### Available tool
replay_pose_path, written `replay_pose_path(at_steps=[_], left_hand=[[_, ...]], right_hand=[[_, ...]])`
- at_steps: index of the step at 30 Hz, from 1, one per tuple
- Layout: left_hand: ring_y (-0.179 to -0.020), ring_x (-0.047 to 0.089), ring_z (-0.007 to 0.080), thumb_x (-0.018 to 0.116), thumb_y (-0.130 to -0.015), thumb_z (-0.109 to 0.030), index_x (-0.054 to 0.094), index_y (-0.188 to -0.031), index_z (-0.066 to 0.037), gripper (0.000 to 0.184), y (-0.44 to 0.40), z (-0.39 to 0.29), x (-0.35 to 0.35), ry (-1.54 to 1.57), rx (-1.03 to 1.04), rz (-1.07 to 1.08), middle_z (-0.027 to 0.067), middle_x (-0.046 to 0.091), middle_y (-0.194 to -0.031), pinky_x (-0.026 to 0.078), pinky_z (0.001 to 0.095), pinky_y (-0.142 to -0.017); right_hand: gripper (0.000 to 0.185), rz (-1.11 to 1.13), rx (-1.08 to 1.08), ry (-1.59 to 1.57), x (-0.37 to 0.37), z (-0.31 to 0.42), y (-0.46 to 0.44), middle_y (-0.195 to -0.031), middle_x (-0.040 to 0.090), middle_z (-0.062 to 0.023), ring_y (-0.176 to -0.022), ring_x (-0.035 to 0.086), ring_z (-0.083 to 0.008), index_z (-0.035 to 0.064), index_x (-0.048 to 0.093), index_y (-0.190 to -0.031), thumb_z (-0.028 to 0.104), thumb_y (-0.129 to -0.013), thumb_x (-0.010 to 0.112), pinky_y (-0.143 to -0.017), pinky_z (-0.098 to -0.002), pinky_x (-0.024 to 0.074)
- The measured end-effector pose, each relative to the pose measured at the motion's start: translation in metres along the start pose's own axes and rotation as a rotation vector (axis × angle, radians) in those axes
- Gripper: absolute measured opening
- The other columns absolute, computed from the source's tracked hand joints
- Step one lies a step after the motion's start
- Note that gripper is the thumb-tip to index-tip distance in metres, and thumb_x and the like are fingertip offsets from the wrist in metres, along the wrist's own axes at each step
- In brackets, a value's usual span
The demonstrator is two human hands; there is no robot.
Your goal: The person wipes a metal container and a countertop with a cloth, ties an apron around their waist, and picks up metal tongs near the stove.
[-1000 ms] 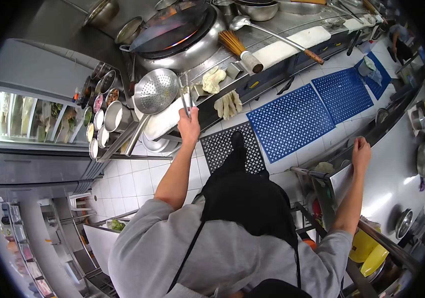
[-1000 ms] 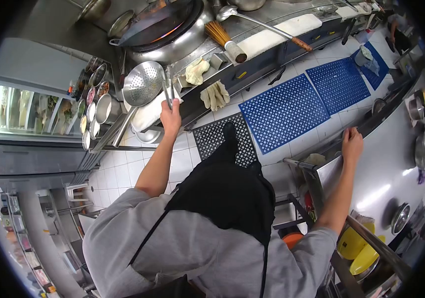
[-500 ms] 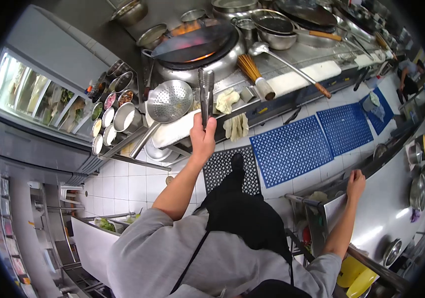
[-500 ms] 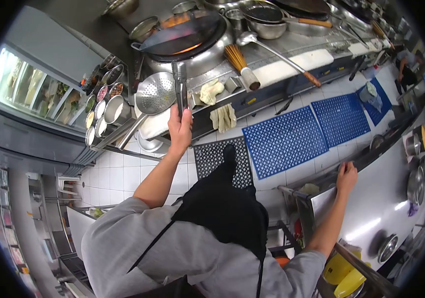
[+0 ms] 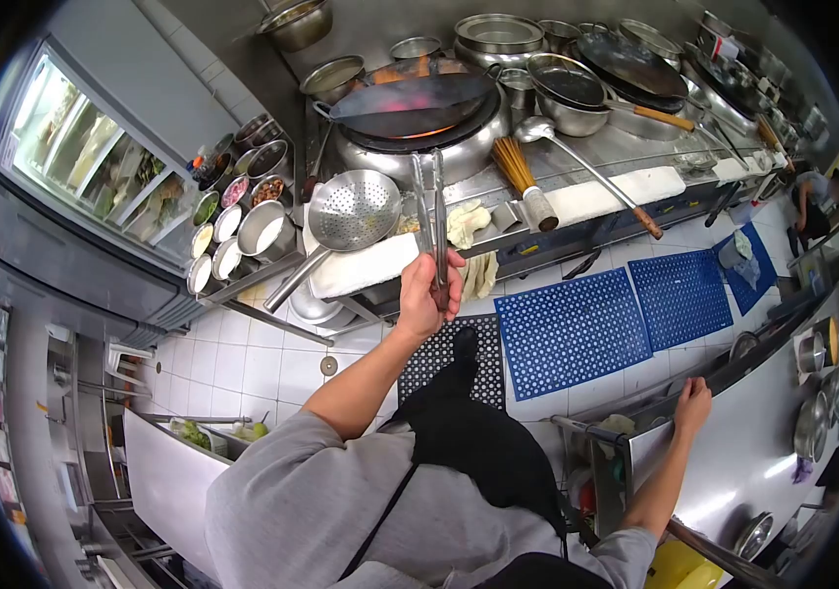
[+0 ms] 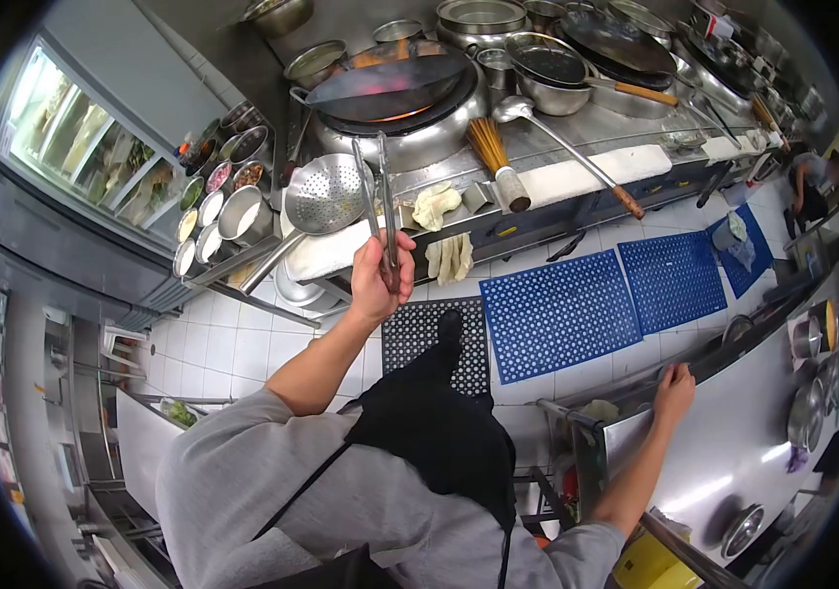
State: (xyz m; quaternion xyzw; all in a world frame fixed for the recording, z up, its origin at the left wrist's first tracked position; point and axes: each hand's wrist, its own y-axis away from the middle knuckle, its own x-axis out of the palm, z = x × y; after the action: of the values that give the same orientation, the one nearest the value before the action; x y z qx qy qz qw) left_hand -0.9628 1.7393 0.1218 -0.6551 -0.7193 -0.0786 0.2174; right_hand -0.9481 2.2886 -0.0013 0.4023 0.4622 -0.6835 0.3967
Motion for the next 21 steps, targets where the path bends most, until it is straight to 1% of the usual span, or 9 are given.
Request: replay_pose_path(at_steps=[4, 7, 8, 9, 11, 14, 17, 20, 21], left_hand=[[-0.042, 0.046, 0.0112, 0.037, -0.1, -0.05, 0.052, -0.103, 0.002, 0.054, 0.002, -0.003, -0.002, -0.035, -0.011, -0.012, 0.0065, 0.052, -0.062, 0.036, 0.0232, -0.035], [-0.046, 0.049, 0.0122, 0.043, -0.1, -0.043, 0.053, -0.105, 0.0, 0.044, -0.008, -0.001, -0.004, -0.191, -0.01, -0.114, 0.0062, 0.053, -0.066, 0.04, 0.0245, -0.038], [-0.052, 0.05, 0.0117, 0.048, -0.1, -0.033, 0.054, -0.104, -0.001, 0.033, -0.014, -0.003, -0.005, -0.122, -0.113, -0.23, 0.0027, 0.053, -0.067, 0.042, 0.0242, -0.044], [-0.051, 0.048, 0.0111, 0.049, -0.1, -0.033, 0.055, -0.104, -0.002, 0.031, -0.02, -0.005, -0.007, -0.133, -0.232, -0.384, 0.0015, 0.052, -0.068, 0.039, 0.0241, -0.041], [-0.049, 0.045, 0.0103, 0.05, -0.099, -0.036, 0.056, -0.107, -0.003, 0.034, -0.026, -0.003, -0.031, -0.165, -0.26, -0.492, 0.001, 0.052, -0.067, 0.036, 0.0245, -0.04], [-0.048, 0.042, 0.0082, 0.047, -0.1, -0.037, 0.055, -0.108, -0.001, 0.038, -0.026, -0.014, -0.046, -0.085, -0.153, -0.45, -0.0001, 0.05, -0.066, 0.032, 0.0237, -0.039], [-0.047, 0.041, 0.0083, 0.044, -0.1, -0.04, 0.056, -0.108, -0.002, 0.04, -0.027, -0.009, -0.05, -0.138, -0.099, -0.406, 0.0002, 0.049, -0.065, 0.032, 0.024, -0.039], [-0.047, 0.041, 0.0085, 0.045, -0.1, -0.04, 0.058, -0.106, -0.005, 0.038, -0.03, 0.026, -0.074, -0.269, -0.328, -0.441, 0.0, 0.048, -0.064, 0.033, 0.0236, -0.039], [-0.047, 0.04, 0.0081, 0.045, -0.1, -0.04, 0.059, -0.104, -0.006, 0.037, -0.031, 0.045, -0.095, -0.258, -0.523, -0.433, -0.0003, 0.047, -0.063, 0.032, 0.0235, -0.039]], right_hand=[[0.022, -0.002, -0.008, -0.047, 0.0, 0.003, 0.0, -0.081, 0.063, -0.0176, -0.083, 0.058, -0.0379, 0.0011, 0.058, -0.084, 0.021, -0.092, 0.056, -0.073, -0.0482, 0.0449], [0.021, 0.044, 0.036, 0.02, -0.012, 0.013, 0.001, -0.081, 0.063, -0.0171, -0.083, 0.058, -0.0377, 0.0016, 0.059, -0.085, 0.021, -0.092, 0.056, -0.073, -0.0478, 0.0449], [0.021, 0.029, 0.02, 0.011, -0.012, 0.008, 0.003, -0.081, 0.063, -0.0171, -0.083, 0.058, -0.0376, 0.0016, 0.058, -0.085, 0.021, -0.092, 0.056, -0.073, -0.0478, 0.0449], [0.02, 0.011, 0.001, -0.002, -0.006, 0.004, 0.003, -0.081, 0.063, -0.017, -0.083, 0.058, -0.0376, 0.0016, 0.058, -0.086, 0.021, -0.093, 0.056, -0.073, -0.0478, 0.0449], [0.02, -0.002, -0.022, -0.017, -0.002, 0.002, 0.001, -0.081, 0.063, -0.017, -0.083, 0.058, -0.0374, 0.0015, 0.058, -0.086, 0.02, -0.093, 0.055, -0.073, -0.0478, 0.045], [0.02, 0.015, -0.018, -0.019, -0.003, 0.003, 0.002, -0.081, 0.063, -0.0171, -0.083, 0.058, -0.0373, 0.0015, 0.058, -0.086, 0.02, -0.093, 0.055, -0.073, -0.0479, 0.045], [0.02, 0.031, -0.003, -0.024, -0.005, 0.004, 0.001, -0.082, 0.063, -0.0172, -0.082, 0.058, -0.0373, 0.0016, 0.059, -0.086, 0.02, -0.092, 0.056, -0.073, -0.0481, 0.0452], [0.02, 0.039, -0.001, -0.023, -0.002, 0.0, 0.0, -0.082, 0.064, -0.0171, -0.083, 0.059, -0.0375, 0.0022, 0.06, -0.087, 0.021, -0.092, 0.056, -0.073, -0.0483, 0.0455], [0.02, 0.034, -0.005, -0.028, -0.001, -0.001, 0.001, -0.082, 0.064, -0.017, -0.083, 0.059, -0.0375, 0.0024, 0.06, -0.087, 0.021, -0.092, 0.056, -0.072, -0.0484, 0.0457]])
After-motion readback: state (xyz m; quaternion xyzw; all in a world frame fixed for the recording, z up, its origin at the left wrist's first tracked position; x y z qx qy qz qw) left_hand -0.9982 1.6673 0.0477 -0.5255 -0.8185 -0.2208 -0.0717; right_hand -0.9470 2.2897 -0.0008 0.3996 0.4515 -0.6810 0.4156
